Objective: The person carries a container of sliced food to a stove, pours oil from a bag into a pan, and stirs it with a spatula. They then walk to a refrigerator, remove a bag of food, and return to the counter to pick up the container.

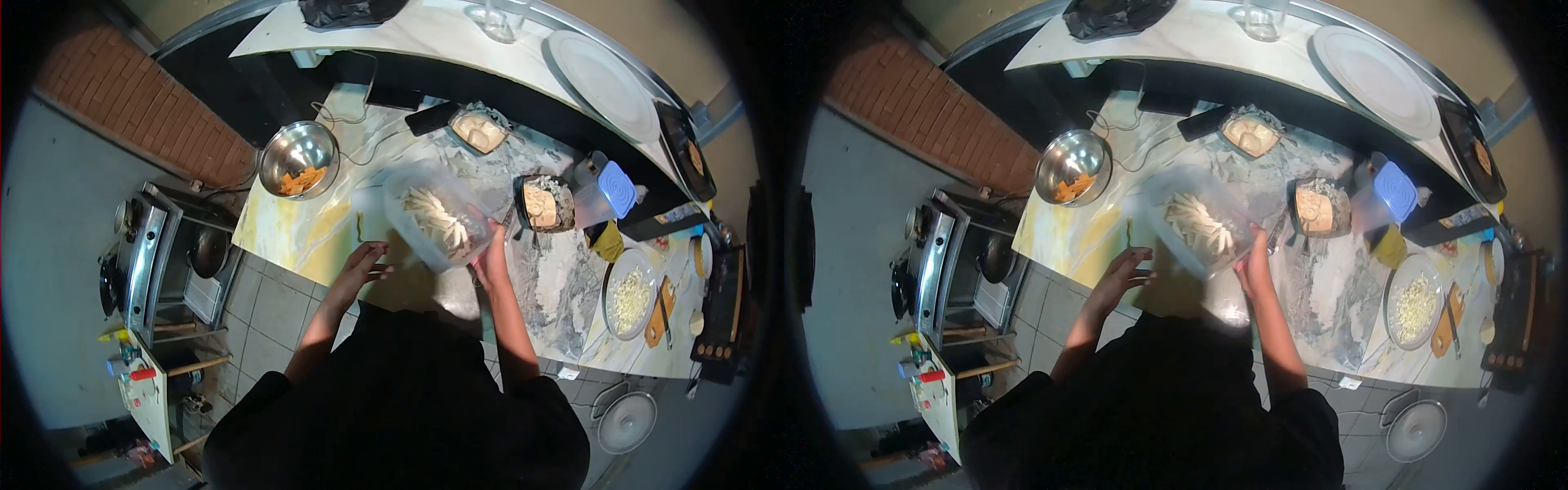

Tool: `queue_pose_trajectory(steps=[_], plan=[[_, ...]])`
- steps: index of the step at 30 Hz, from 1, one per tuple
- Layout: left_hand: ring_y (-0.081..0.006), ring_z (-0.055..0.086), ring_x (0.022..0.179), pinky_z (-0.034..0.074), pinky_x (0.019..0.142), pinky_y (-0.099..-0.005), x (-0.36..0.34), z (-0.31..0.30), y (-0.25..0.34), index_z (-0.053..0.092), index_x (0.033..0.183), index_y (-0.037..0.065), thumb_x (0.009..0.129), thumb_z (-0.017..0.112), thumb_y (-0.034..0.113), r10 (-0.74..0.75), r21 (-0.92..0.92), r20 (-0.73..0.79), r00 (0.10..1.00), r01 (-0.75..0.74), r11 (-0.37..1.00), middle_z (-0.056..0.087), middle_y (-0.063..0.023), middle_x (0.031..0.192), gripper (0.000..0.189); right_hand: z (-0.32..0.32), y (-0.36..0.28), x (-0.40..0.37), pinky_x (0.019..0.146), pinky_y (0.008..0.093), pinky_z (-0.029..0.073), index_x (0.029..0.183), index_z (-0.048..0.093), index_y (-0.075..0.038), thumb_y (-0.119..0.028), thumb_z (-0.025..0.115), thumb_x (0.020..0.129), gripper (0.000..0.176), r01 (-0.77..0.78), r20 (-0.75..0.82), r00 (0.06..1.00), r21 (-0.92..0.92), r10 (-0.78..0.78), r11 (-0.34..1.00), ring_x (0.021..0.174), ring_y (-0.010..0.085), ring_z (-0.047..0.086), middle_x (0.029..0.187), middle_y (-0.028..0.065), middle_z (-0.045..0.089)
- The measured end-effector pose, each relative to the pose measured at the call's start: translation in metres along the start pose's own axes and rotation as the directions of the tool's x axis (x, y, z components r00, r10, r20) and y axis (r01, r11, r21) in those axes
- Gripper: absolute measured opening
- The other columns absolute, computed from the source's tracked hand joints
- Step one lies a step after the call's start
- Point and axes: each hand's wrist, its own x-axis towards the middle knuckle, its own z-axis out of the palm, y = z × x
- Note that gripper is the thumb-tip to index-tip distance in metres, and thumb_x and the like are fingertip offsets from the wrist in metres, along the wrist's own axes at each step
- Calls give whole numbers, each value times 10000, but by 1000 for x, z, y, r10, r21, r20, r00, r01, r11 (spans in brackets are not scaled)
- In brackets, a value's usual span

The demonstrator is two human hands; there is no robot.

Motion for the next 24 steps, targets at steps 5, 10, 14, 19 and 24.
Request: queue_pose_trajectory(steps=[5, 10, 14, 19, 24], plan=[[-199, 631, 949, 494, 818, -308, -18, -16, 1, 506, 1233, 55, 978, 489, 356, 28, -37, -102, 994, -32, 999, 518, -77, 1198, 395, -13, 25, 29, 623, 248, 440, 1346, 452, -47, -437, 368, 950, 563, -33, -18, 999, -271, 29, 962, 954, 148, 554, 1292, 100, 499], [-225, 610, 999, 483, 860, -336, -50, -48, -14, 528, 1235, 62, 986, 481, 322, 23, -147, -256, 966, -63, 987, 530, -70, 1183, 363, 52, 16, 15, 859, 352, 472, 1399, 398, -44, -426, 312, 988, 567, 27, 205, 979, -23, -22, 999, 1155, 237, 518, 1340, 115, 494], [-236, 608, 1007, 484, 859, -342, -84, -75, -26, 525, 1228, 50, 985, 480, 300, 40, -228, -386, 921, -137, 964, 529, -79, 1177, 351, 77, 35, 31, 757, 303, 486, 1328, 479, -43, -380, 343, 976, 506, -30, 228, 965, -396, 130, 918, 1021, 187, 542, 1267, 107, 522], [-226, 616, 1007, 486, 856, -330, -141, -113, -52, 521, 1223, 61, 987, 474, 313, 59, -292, -507, 860, -236, 927, 513, -70, 1172, 348, 159, 53, 11, 838, 349, 473, 1393, 420, -37, -400, 293, 977, 567, -73, 398, 900, -263, 177, 962, 1063, 229, 547, 1308, 112, 530], [-220, 626, 981, 500, 843, -328, -213, -163, -84, 516, 1222, 47, 988, 471, 299, 34, -357, -614, 789, -315, 879, 525, -65, 1154, 346, 231, 110, -2, 857, 344, 487, 1410, 400, -66, -441, 277, 966, 594, -91, 535, 783, -407, 317, 909, 1100, 238, 539, 1324, 120, 504]])
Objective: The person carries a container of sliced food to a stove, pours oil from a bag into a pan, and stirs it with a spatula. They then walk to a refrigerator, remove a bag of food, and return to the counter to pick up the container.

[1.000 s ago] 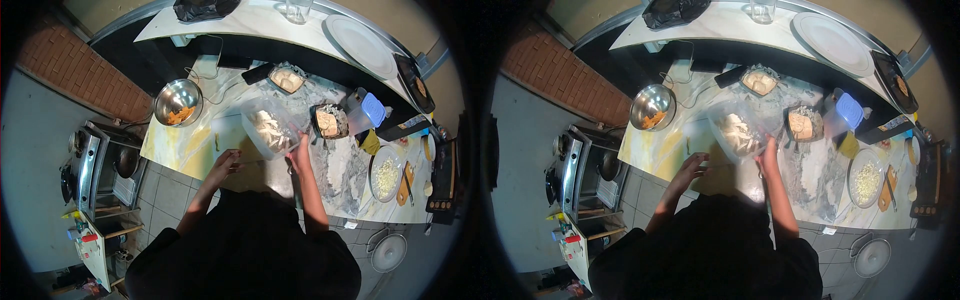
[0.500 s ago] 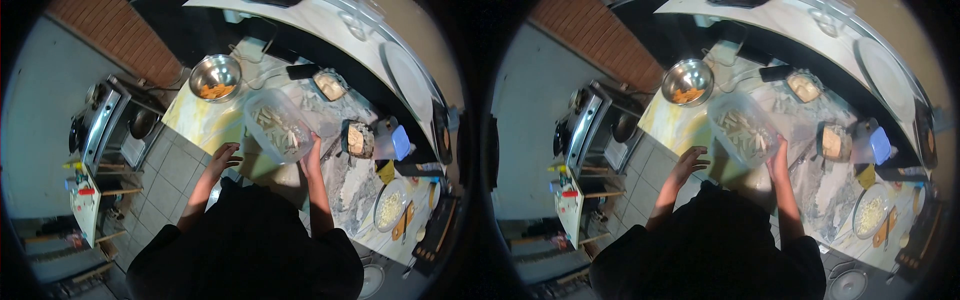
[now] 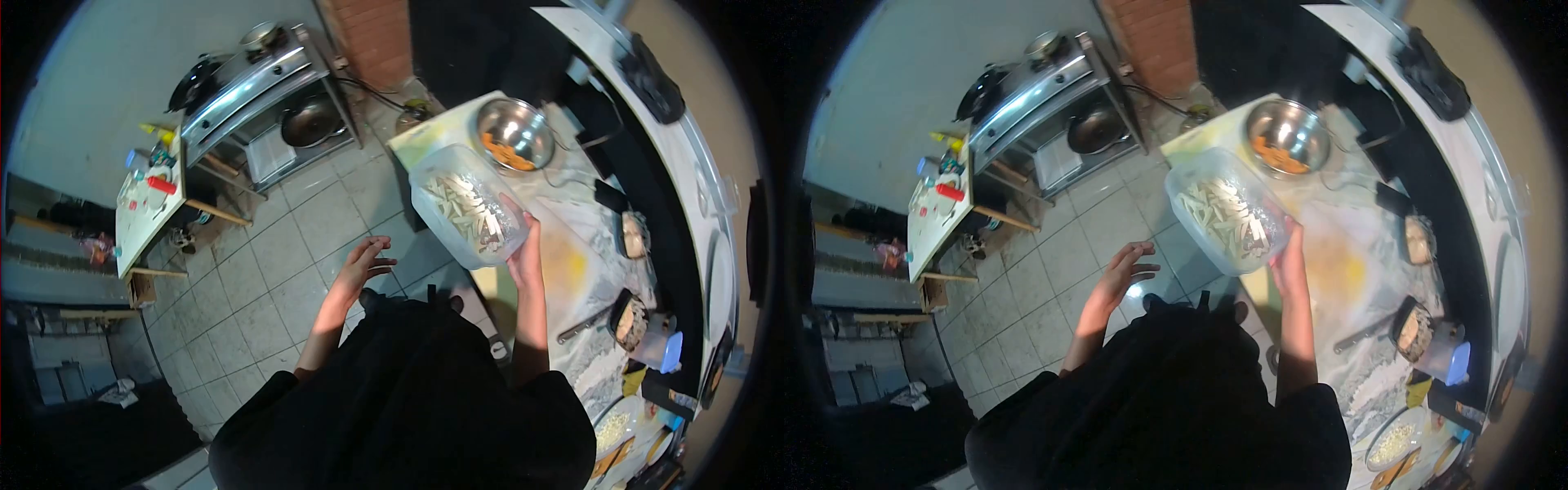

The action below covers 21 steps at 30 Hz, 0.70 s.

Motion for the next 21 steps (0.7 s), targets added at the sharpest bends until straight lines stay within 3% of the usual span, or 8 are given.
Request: queue_pose_trajectory(steps=[1, 3, 5, 7, 11, 13, 15, 21], plan=[[-220, 626, 981, 500, 843, -328, -7, -21, 3, 516, 1222, 47, 988, 471, 299, 11, -5, -21, 1000, -11, 1000, 525, -65, 1154, 346, 26, 4, 5, 857, 344, 487, 1410, 400, -66, -441, 277, 966, 594, -6, 23, 1000, -1, 6, 1000, 1100, 238, 539, 1324, 120, 504], [-243, 611, 1005, 484, 860, -345, -20, -62, 11, 519, 1224, 44, 983, 485, 282, 32, -69, -76, 997, -38, 997, 538, -85, 1174, 340, 82, 12, 17, 872, 347, 490, 1417, 381, -70, -460, 286, 960, 608, -29, -38, 999, 220, 39, 975, 1083, 220, 556, 1295, 114, 525], [-233, 609, 997, 482, 864, -336, -33, -102, 23, 517, 1231, 47, 979, 494, 293, 66, -93, -123, 990, -78, 993, 545, -79, 1170, 353, 124, 34, 34, 902, 372, 481, 1420, 372, -70, -477, 289, 956, 623, -37, 27, 999, 191, 32, 981, 1097, 219, 547, 1313, 110, 512], [-217, 606, 986, 480, 864, -327, -46, -144, 31, 511, 1238, 42, 978, 493, 300, 84, -117, -196, 977, -109, 987, 545, -76, 1172, 366, 166, 53, 46, 921, 389, 477, 1415, 377, -67, -481, 279, 959, 623, -93, 98, 991, -7, 93, 996, 1104, 227, 544, 1348, 106, 483], [-201, 603, 980, 478, 863, -322, -70, -223, 46, 504, 1243, 36, 979, 490, 307, 127, -138, -284, 951, -171, 975, 542, -76, 1179, 378, 261, 88, 65, 885, 380, 506, 1417, 374, -96, -477, 274, 970, 597, -142, 223, 969, 150, 106, 978, 1178, 215, 528, 1364, 105, 477], [-196, 602, 982, 476, 862, -317, -84, -260, 54, 504, 1244, 36, 979, 489, 309, 134, -130, -339, 931, -188, 974, 540, -82, 1187, 380, 303, 114, 80, 940, 424, 479, 1440, 339, -116, -476, 280, 971, 595, -123, 253, 962, 46, 107, 991, 1244, 254, 485, 1400, 112, 444], [-181, 613, 970, 477, 852, -305, -101, -291, 62, 515, 1228, 47, 981, 485, 307, 148, -140, -385, 911, -216, 966, 546, -76, 1183, 359, 343, 139, 92, 916, 430, 497, 1443, 335, -117, -471, 283, 972, 591, -158, 260, 951, -45, 165, 986, 1232, 264, 498, 1417, 118, 423], [-179, 624, 965, 476, 847, -298, -128, -364, 73, 520, 1214, 49, 983, 483, 297, 170, -202, -523, 835, -316, 927, 558, -80, 1173, 341, 436, 169, 108, 980, 448, 442, 1444, 309, -93, -456, 338, 976, 594, -366, 478, 813, -26, 333, 930, 1259, 266, 464, 1409, 132, 420]])
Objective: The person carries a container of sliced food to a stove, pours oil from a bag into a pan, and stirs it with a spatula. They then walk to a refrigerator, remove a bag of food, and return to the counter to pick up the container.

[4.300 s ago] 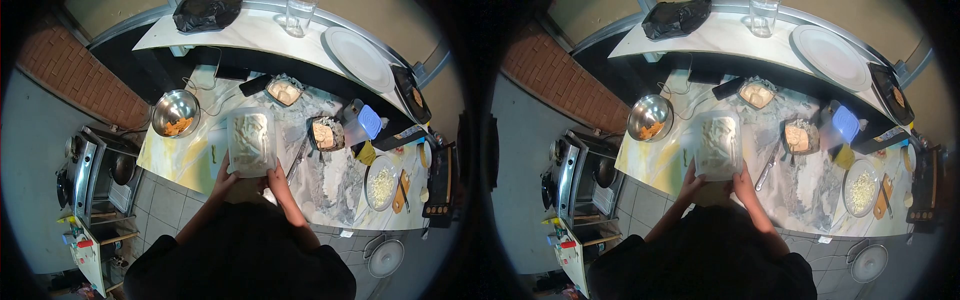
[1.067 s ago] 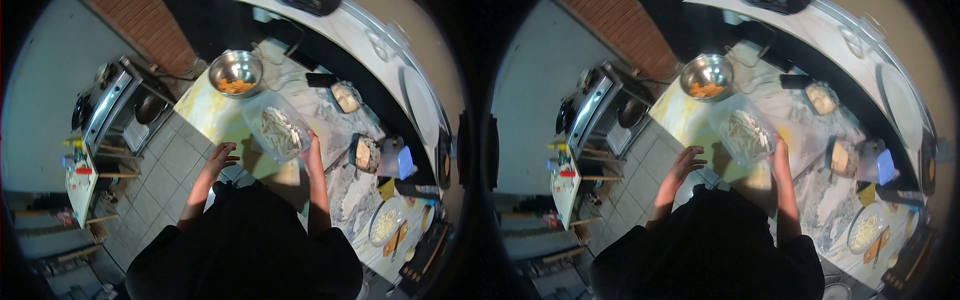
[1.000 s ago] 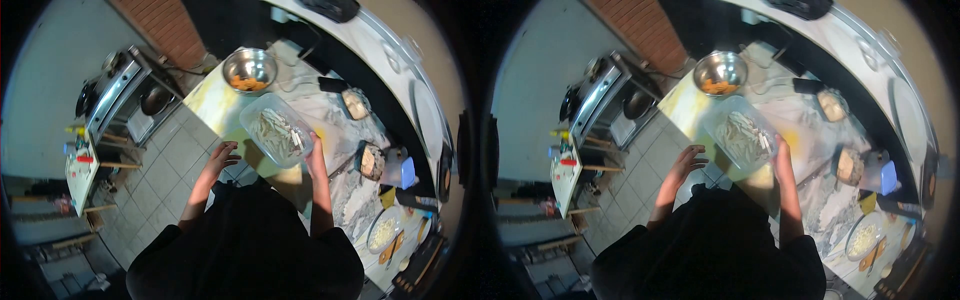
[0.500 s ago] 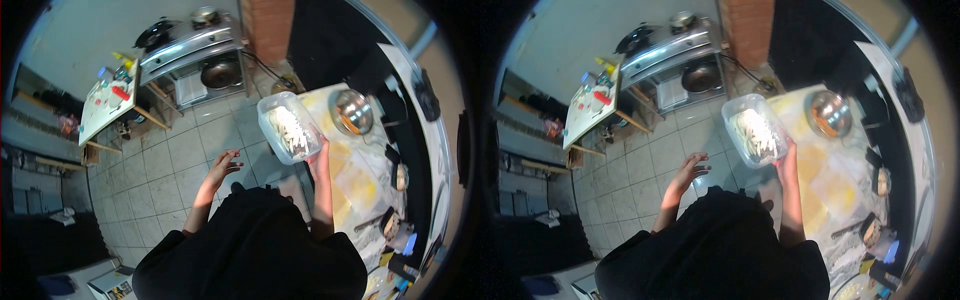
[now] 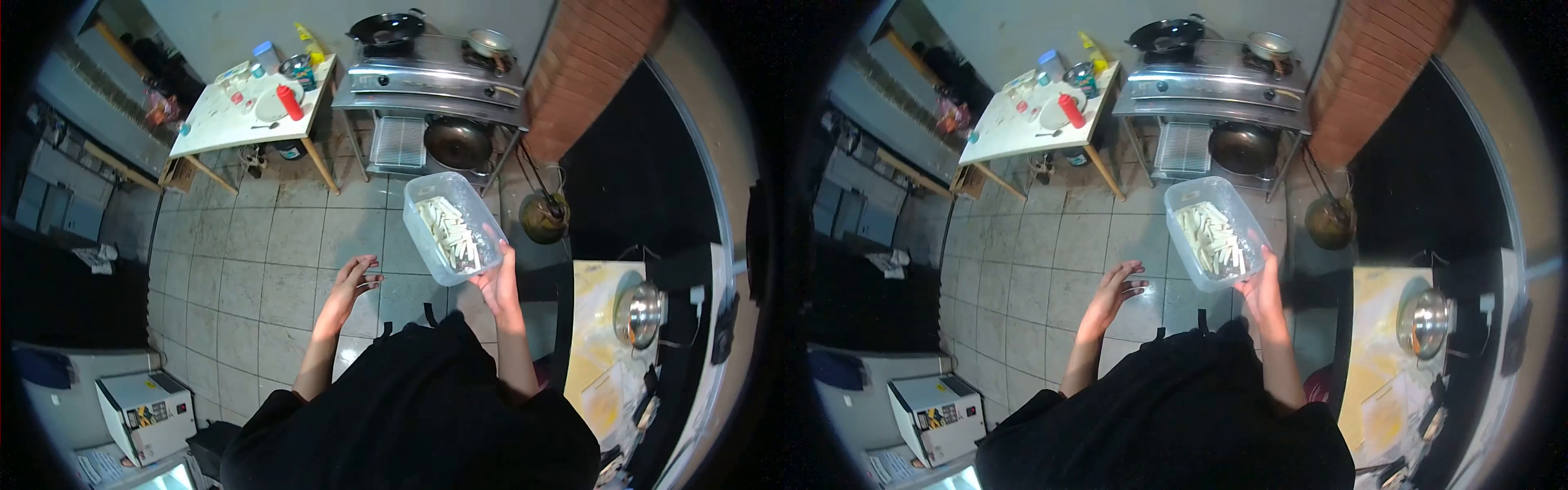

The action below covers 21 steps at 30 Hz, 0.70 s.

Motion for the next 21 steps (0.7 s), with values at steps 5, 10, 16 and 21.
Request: queue_pose_trajectory(steps=[5, 10, 16, 21], plan=[[-196, 627, 975, 485, 849, -318, 24, -28, 2, 508, 1221, 38, 984, 475, 323, -7, -63, -99, 995, 1, 998, 553, -100, 1189, 372, 39, 4, 51, 979, 463, 444, 1451, 289, -84, -428, 310, 988, 577, -46, 73, 996, -60, 50, 997, 1261, 282, 462, 1416, 141, 409], [-273, 622, 1016, 480, 905, -399, 67, -28, 37, 195, 1459, 143, 989, 372, 497, -20, -163, -86, 996, 6, 987, 498, -153, 1298, 615, 51, 30, 133, 986, 474, 433, 1441, 263, -116, -386, 342, 993, 529, -59, 142, 988, -66, 68, 996, 1302, 270, 400, 1426, 107, 374], [-398, 443, 1235, 431, 943, -562, 159, -29, 102, -116, 1468, 322, 920, 434, 606, 149, -151, -11, 989, -149, 977, 253, -187, 1473, 827, 109, 62, 244, 1029, 477, 393, 1448, 193, -201, -299, 420, 976, 533, -68, 245, 963, -168, 108, 983, 1322, 253, 366, 1432, 75, 336], [-348, 309, 1339, 436, 949, -551, 231, -63, 155, -1, 1477, 283, 869, 556, 347, 197, -200, -248, 948, -250, 947, 216, -148, 1476, 827, 155, 36, 335, 1001, 385, 382, 1429, 169, -81, -311, 462, 973, 589, 328, 508, 861, -493, -39, 806, 1263, 227, 381, 1419, 149, 294]])
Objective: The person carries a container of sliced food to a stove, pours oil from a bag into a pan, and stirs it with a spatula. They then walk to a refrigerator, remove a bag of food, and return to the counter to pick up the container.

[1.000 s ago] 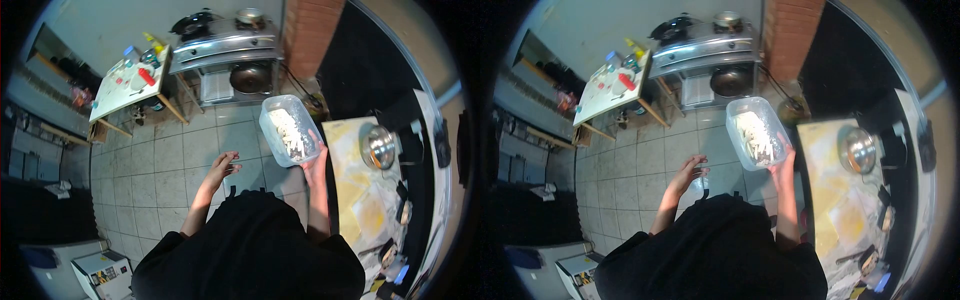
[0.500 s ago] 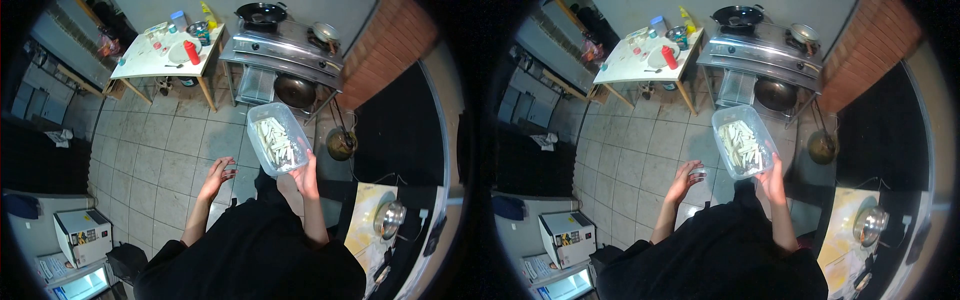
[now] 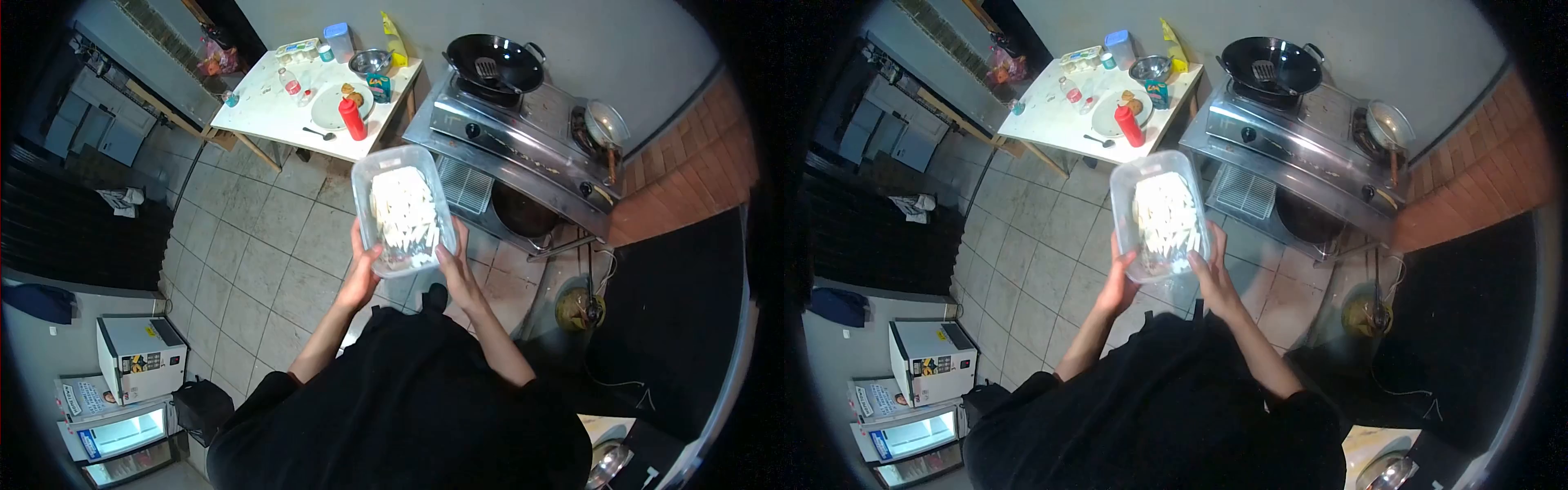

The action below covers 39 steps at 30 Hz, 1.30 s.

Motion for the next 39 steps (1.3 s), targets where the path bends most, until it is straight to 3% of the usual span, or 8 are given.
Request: queue_pose_trajectory(steps=[5, 8, 13, 19, 25, 28, 36, 39], plan=[[-341, 366, 1311, 438, 964, -524, 57, -8, 45, 58, 1476, 275, 819, 506, 259, 105, -115, -72, 992, -113, 987, 251, -144, 1463, 796, -11, -36, 77, 950, 363, 425, 1306, 394, -36, -274, 516, 966, 433, -74, 55, 996, -9, 75, 997, 1113, 227, 510, 1328, 149, 416], [-335, 346, 1324, 392, 999, -536, 107, -38, 50, 72, 1476, 289, 797, 518, 284, 137, -146, -52, 989, -143, 979, 254, -141, 1465, 813, -23, -10, 123, 878, 303, 449, 973, 566, -7, -173, 561, 941, 169, 107, -32, 993, -126, -112, 986, 1043, 163, 529, 1101, 84, 545], [-317, 283, 1352, 312, 1058, -521, 188, -94, 70, 99, 1489, 286, 796, 556, 325, 115, -228, 44, 992, -102, 968, 246, -137, 1466, 832, -19, 16, 182, 789, 247, 440, 937, 565, 1, -139, 512, 973, 154, 43, -207, 974, -219, -89, 975, 882, 100, 547, 984, 56, 579], [-315, 268, 1357, 284, 1080, -474, 272, -138, 128, -14, 1501, 214, 798, 577, 351, 240, -145, 210, 948, -212, 966, 238, -161, 1464, 929, 39, 11, 263, 760, 253, 440, 915, 542, -17, -157, 482, 985, 167, 1, -347, 938, 2, 0, 1000, 828, 106, 552, 920, 49, 586], [-351, 335, 1330, 347, 1046, -482, 311, -169, 160, -16, 1514, 254, 776, 575, 449, 92, 1, 269, 959, -96, 995, 225, -176, 1499, 965, 73, 2, 320, 773, 248, 433, 945, 545, -13, -163, 417, 1008, 207, 5, -276, 960, -124, -39, 992, 818, 118, 546, 912, 54, 583], [-337, 262, 1371, 268, 1100, -468, 317, -168, 170, -9, 1497, 150, 783, 603, 398, 253, -86, 296, 921, -238, 967, 196, -172, 1498, 973, 72, 17, 334, 766, 250, 429, 948, 549, -12, -146, 418, 1004, 196, 38, -186, 981, -107, -58, 994, 813, 116, 541, 904, 54, 580], [-335, 285, 1365, 321, 1072, -495, 335, -169, 188, 13, 1504, 213, 802, 591, 418, -113, -110, 176, 978, 133, 985, 200, -130, 1504, 933, 77, 21, 364, 735, 244, 424, 965, 565, -6, -142, 426, 998, 197, -103, -256, 963, -37, 90, 994, 788, 111, 531, 891, 57, 582], [-331, 293, 1360, 315, 1073, -501, 343, -183, 187, 27, 1505, 223, 808, 598, 418, -67, -46, 237, 969, 80, 996, 204, -131, 1501, 922, 78, 34, 370, 719, 237, 422, 911, 576, 1, -155, 443, 995, 222, -44, -207, 978, -108, 21, 993, 771, 98, 523, 846, 45, 577]])
